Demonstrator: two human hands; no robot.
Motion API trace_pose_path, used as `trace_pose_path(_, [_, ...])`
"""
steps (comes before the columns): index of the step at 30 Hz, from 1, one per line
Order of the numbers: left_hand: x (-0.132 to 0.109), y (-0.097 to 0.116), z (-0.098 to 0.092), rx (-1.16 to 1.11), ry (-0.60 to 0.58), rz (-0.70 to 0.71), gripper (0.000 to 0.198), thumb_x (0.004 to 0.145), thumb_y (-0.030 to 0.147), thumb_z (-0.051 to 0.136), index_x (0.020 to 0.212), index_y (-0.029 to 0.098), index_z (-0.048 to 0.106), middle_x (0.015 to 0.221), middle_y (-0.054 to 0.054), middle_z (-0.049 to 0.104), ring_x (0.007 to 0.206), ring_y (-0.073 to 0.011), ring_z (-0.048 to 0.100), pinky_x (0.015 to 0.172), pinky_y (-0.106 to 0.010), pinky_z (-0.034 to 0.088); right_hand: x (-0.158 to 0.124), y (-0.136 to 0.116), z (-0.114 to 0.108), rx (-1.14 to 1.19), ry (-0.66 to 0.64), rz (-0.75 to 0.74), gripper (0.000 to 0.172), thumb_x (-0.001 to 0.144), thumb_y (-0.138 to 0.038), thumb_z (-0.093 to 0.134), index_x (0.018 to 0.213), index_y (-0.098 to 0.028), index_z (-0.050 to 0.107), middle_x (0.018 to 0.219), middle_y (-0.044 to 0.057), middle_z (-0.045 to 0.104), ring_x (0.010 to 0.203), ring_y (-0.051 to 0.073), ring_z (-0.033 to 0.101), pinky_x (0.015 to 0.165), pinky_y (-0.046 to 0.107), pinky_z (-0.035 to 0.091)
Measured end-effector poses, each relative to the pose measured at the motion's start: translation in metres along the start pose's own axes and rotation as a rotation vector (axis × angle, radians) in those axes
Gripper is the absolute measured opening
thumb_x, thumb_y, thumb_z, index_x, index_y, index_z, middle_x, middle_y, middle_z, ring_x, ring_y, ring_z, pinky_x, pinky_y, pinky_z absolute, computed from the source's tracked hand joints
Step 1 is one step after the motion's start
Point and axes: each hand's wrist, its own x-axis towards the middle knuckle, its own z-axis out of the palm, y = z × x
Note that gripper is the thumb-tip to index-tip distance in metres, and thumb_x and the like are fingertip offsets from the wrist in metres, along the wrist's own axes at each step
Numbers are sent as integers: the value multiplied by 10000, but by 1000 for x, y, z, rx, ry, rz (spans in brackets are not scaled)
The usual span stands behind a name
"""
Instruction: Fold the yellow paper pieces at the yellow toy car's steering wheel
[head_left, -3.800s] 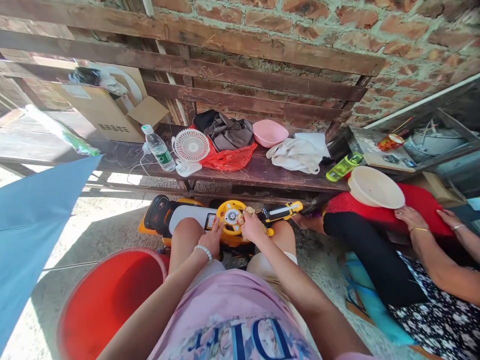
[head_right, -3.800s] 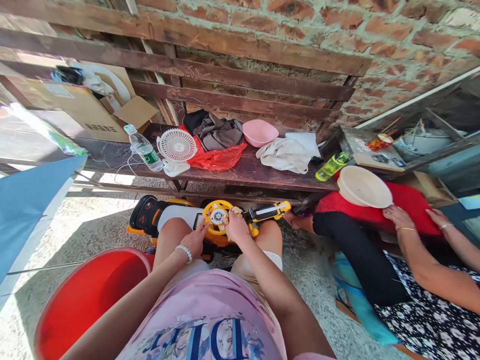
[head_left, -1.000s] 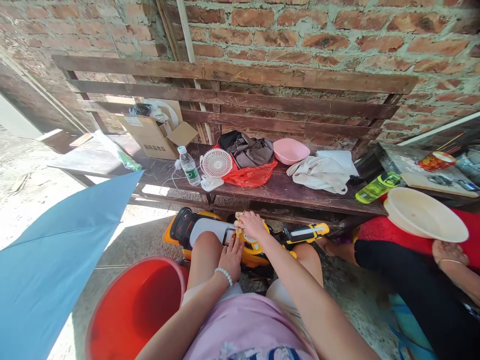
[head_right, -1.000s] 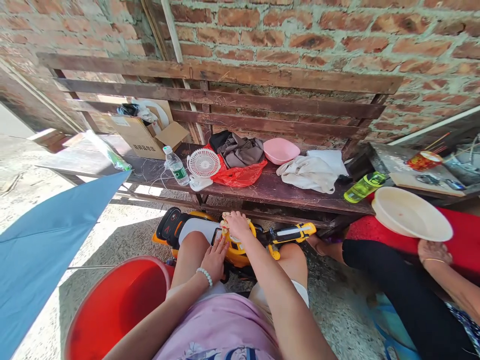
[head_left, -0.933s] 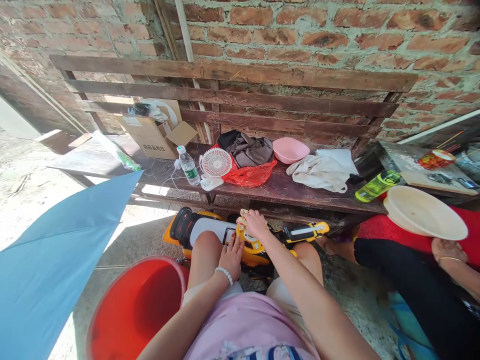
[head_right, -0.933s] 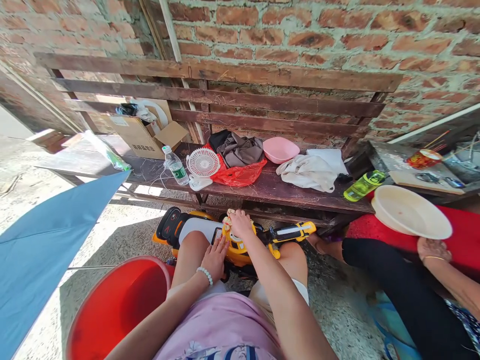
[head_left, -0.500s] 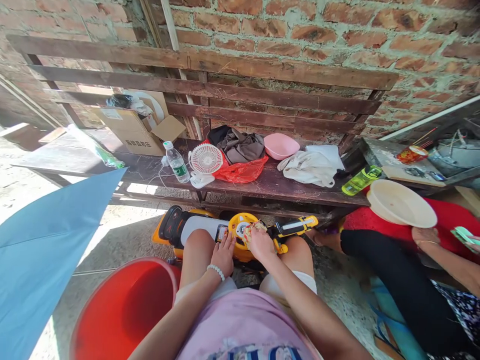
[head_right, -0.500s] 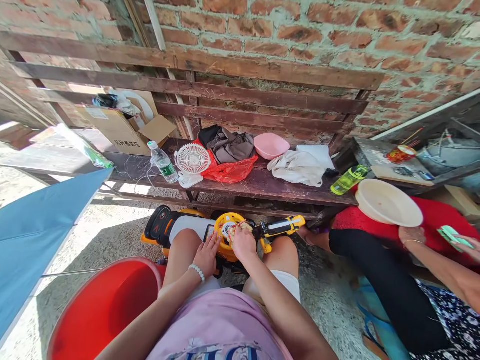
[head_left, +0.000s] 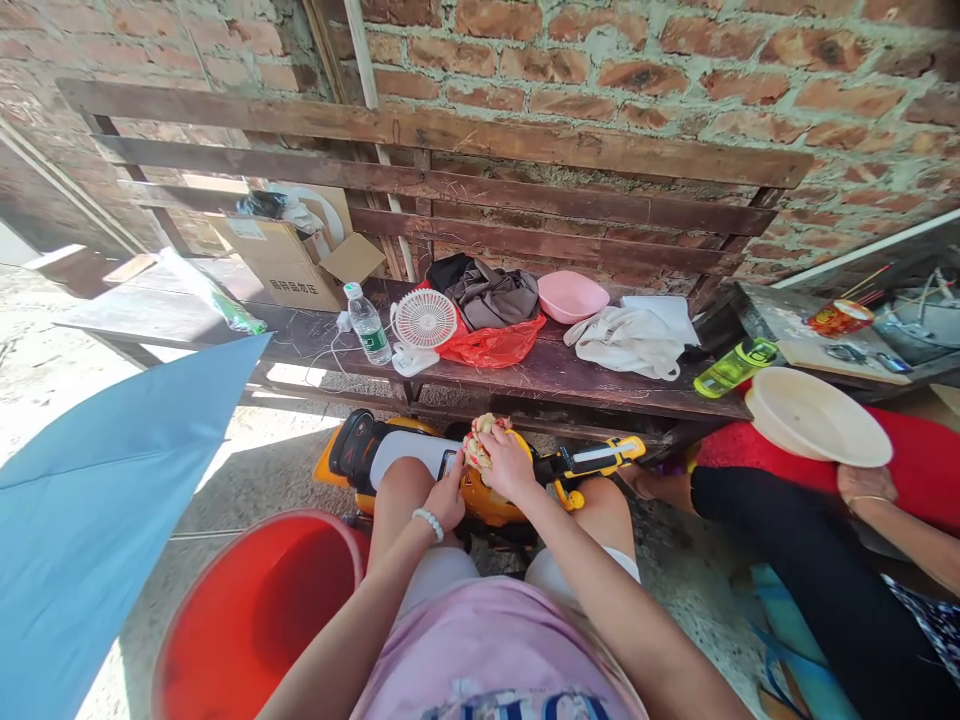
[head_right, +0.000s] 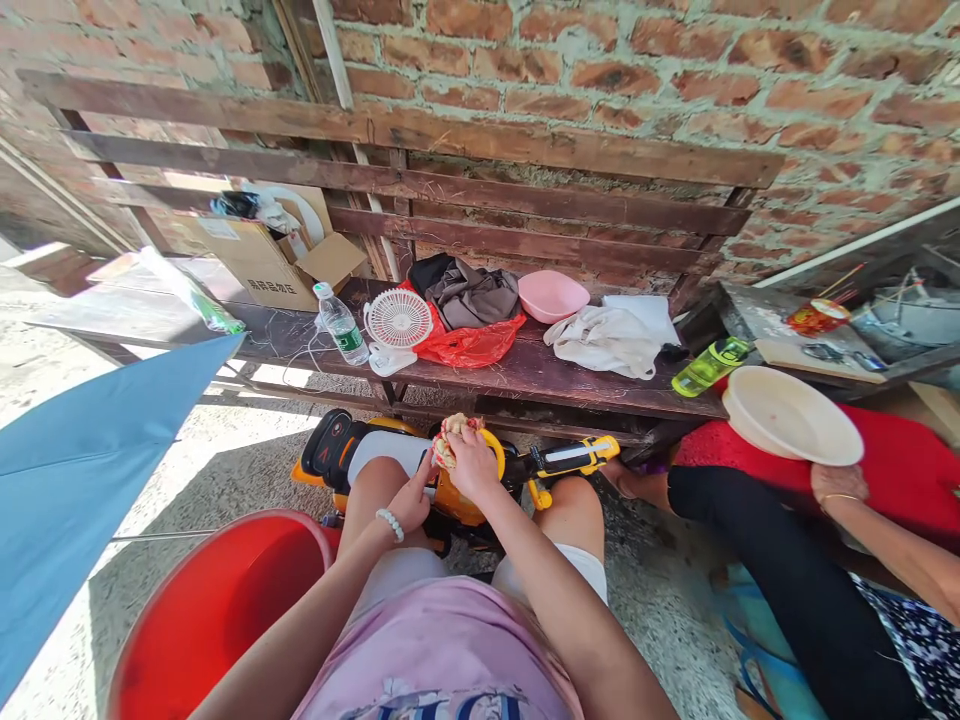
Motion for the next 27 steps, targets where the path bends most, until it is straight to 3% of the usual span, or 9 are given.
trace_pose_path(4, [-6, -5, 7, -53, 11, -21, 1000, 748, 105, 589, 1680, 143, 229, 1551, -171, 579, 1389, -278, 598, 1142, -371, 487, 6, -8, 18, -59, -128, -48, 461, 946, -177, 539, 1393, -228, 637, 1553, 108, 525, 1348, 293, 491, 1063, 405, 461])
trace_pose_path(9, [-11, -13, 13, -159, -41, 26, 1057, 734, 72, 478, 1703, 132, 58, 1617, -157, 506, 1449, -226, 535, 1225, -427, 427, -35, 0, 42, -103, -143, -110, 430, 985, -184, 476, 1371, -223, 661, 1558, 121, 523, 1332, 313, 505, 998, 412, 514])
trace_pose_path(13, [0, -11, 16, -55, 50, 99, 1024, 755, 58, 471, 1705, 171, 104, 1648, -119, 473, 1555, -222, 388, 1289, -470, 337, -69, 26, 40, -174, -203, -206, 412, 1012, -173, 436, 1325, -237, 696, 1597, 122, 486, 1352, 309, 500, 986, 419, 528])
trace_pose_path(15, [4, -7, 17, 73, 12, 132, 995, 765, 53, 487, 1699, 188, 174, 1681, -116, 423, 1579, -245, 343, 1305, -492, 297, -75, 38, 31, -212, -202, -197, 380, 1018, -173, 439, 1268, -230, 720, 1549, 124, 532, 1331, 303, 514, 969, 411, 534])
trace_pose_path(18, [2, 0, 21, 259, -86, 124, 960, 788, 52, 503, 1692, 218, 226, 1720, -112, 343, 1588, -277, 321, 1298, -522, 296, -62, 44, 8, -271, -180, -120, 346, 1027, -194, 440, 1188, -207, 746, 1426, 140, 616, 1299, 319, 525, 952, 409, 534])
trace_pose_path(21, [-5, 6, 22, 444, -139, 102, 916, 825, 22, 465, 1692, 207, 232, 1748, -131, 256, 1608, -289, 268, 1293, -538, 280, -30, 38, -14, -275, -66, -63, 371, 1037, -210, 417, 1248, -205, 722, 1481, 147, 576, 1328, 334, 484, 975, 424, 517])
trace_pose_path(24, [-8, 11, 20, 564, -182, 88, 938, 842, -20, 403, 1708, 207, 120, 1751, -148, 224, 1617, -287, 241, 1291, -543, 268, 5, 27, -22, -238, 11, -156, 412, 1054, -219, 386, 1358, -243, 663, 1595, 106, 482, 1368, 316, 437, 1033, 442, 474])
trace_pose_path(27, [-8, 16, 19, 595, -214, 71, 988, 843, -38, 373, 1698, 232, -43, 1744, -143, 234, 1609, -285, 261, 1285, -542, 284, 30, 20, -15, -188, -57, -214, 415, 1046, -222, 420, 1375, -309, 657, 1611, 50, 473, 1350, 289, 462, 1060, 436, 447])
